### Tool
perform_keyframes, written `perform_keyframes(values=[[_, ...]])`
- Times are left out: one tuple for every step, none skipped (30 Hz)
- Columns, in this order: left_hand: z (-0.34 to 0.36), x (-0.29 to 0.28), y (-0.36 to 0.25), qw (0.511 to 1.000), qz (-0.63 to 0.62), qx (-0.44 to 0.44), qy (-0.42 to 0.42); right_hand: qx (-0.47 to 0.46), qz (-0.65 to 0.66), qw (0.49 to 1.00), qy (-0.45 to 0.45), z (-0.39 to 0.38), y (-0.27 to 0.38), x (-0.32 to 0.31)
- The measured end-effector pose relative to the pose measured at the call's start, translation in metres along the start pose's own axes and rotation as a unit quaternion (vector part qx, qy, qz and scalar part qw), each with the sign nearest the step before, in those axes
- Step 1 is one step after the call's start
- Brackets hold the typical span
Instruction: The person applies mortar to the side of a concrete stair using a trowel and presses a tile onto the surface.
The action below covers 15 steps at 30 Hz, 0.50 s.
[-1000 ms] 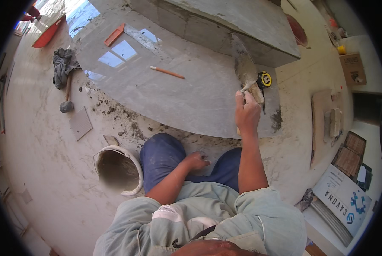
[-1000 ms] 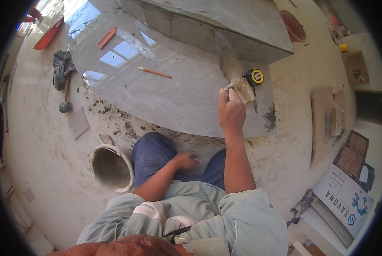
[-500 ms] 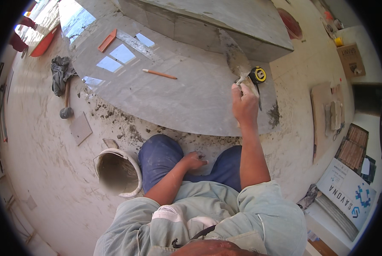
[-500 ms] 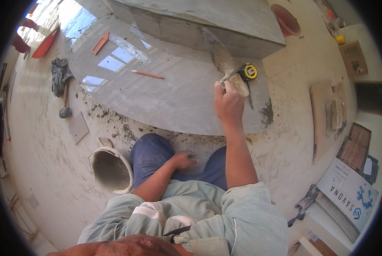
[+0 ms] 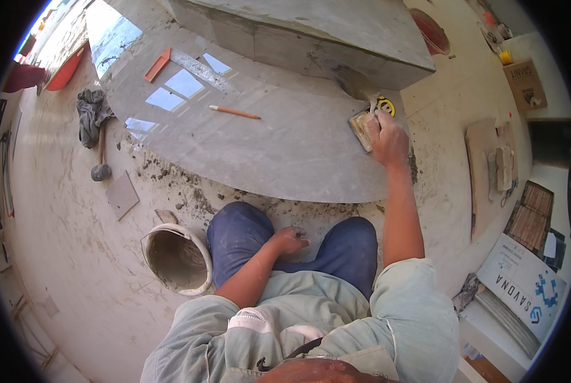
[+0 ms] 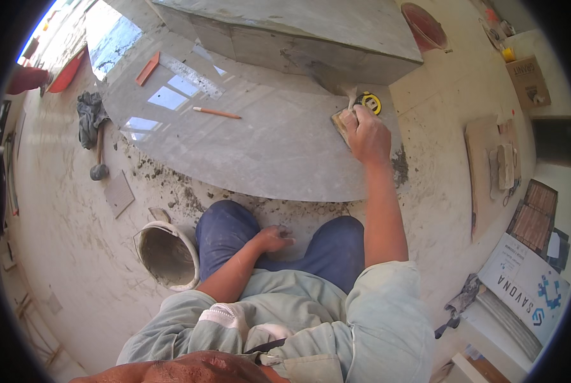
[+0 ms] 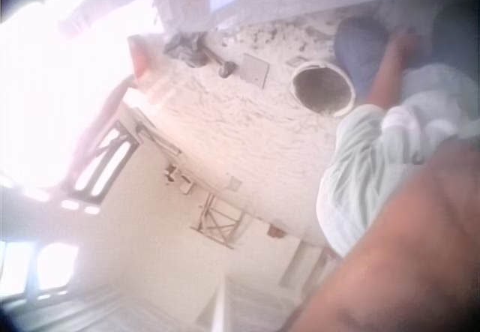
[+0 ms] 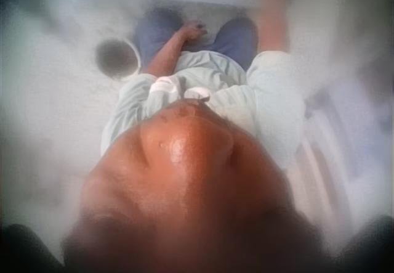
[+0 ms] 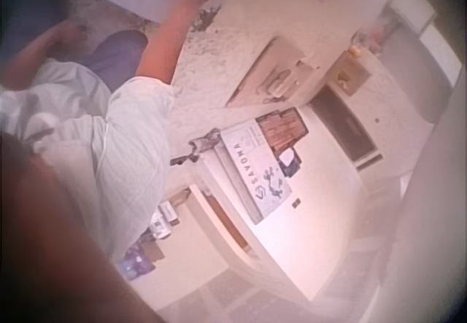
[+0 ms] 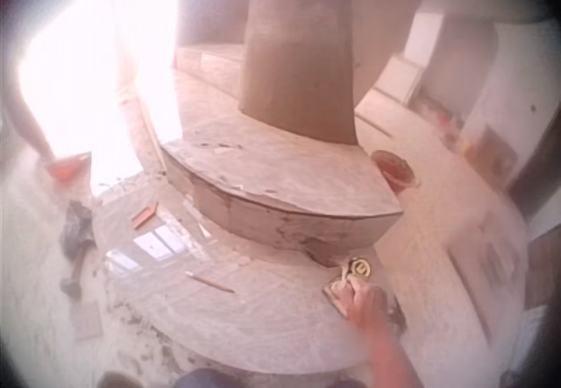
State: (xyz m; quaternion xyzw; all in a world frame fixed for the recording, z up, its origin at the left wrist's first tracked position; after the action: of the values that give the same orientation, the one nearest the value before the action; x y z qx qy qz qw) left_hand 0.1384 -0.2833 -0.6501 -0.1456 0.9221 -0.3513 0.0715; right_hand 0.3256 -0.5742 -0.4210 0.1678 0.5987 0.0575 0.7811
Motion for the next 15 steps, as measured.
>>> perform_keyframes(values=[[-0.001,-0.001,-0.002,1.0,0.008,-0.006,0.002,0.006,-0.008,1.0,0.01,0.008,-0.005,-0.001],[-0.002,-0.003,-0.004,1.0,0.015,-0.013,0.004,0.012,-0.016,1.0,0.019,0.015,-0.009,-0.004],[-0.001,-0.002,-0.001,1.0,0.017,-0.01,0.002,0.018,-0.022,0.999,0.03,0.022,-0.011,-0.006],[0.0,-0.001,0.001,1.0,0.019,-0.007,0.0,0.014,-0.032,0.999,0.02,0.027,-0.011,-0.009],[0.002,0.0,0.003,1.0,0.021,-0.004,-0.001,0.01,-0.042,0.999,0.011,0.032,-0.011,-0.013],[0.002,0.0,0.003,1.0,0.021,-0.005,-0.001,0.007,-0.052,0.999,0.002,0.034,-0.012,-0.015],[0.001,0.0,0.003,1.0,0.02,-0.005,-0.002,0.011,-0.05,0.999,0.003,0.035,-0.013,-0.017],[0.001,0.0,0.002,1.0,0.019,-0.005,-0.002,0.016,-0.049,0.999,0.003,0.036,-0.015,-0.02],[0.0,0.0,0.001,1.0,0.019,-0.007,-0.002,0.02,-0.048,0.999,0.004,0.036,-0.017,-0.021],[-0.001,-0.001,0.0,1.0,0.02,-0.009,-0.002,0.038,-0.058,0.998,0.007,0.033,-0.023,-0.021],[-0.002,-0.002,-0.001,1.0,0.021,-0.011,-0.002,0.055,-0.068,0.996,0.01,0.029,-0.03,-0.022],[-0.002,-0.002,-0.002,1.0,0.017,-0.01,-0.003,0.072,-0.078,0.994,0.012,0.027,-0.033,-0.022],[-0.002,-0.002,-0.002,1.0,0.014,-0.008,-0.004,0.067,-0.07,0.995,0.009,0.025,-0.033,-0.02],[-0.002,-0.002,-0.002,1.0,0.011,-0.007,-0.006,0.062,-0.063,0.996,0.006,0.022,-0.032,-0.017],[-0.003,-0.003,-0.003,1.0,0.014,-0.007,-0.006,0.059,-0.056,0.997,0.003,0.021,-0.027,-0.019]])
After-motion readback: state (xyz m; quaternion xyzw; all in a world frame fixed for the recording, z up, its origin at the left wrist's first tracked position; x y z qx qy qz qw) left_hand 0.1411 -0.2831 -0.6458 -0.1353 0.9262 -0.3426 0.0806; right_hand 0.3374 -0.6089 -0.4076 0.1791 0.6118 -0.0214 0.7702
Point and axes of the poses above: each hand's wrist, its own z-axis towards the middle knuckle, its own x-axis out of the palm, y = z × x, the point moved 5 cm from there along z, towards the middle knuckle, and after that the axes turned 5 degrees about y, right-handed, at the moved point
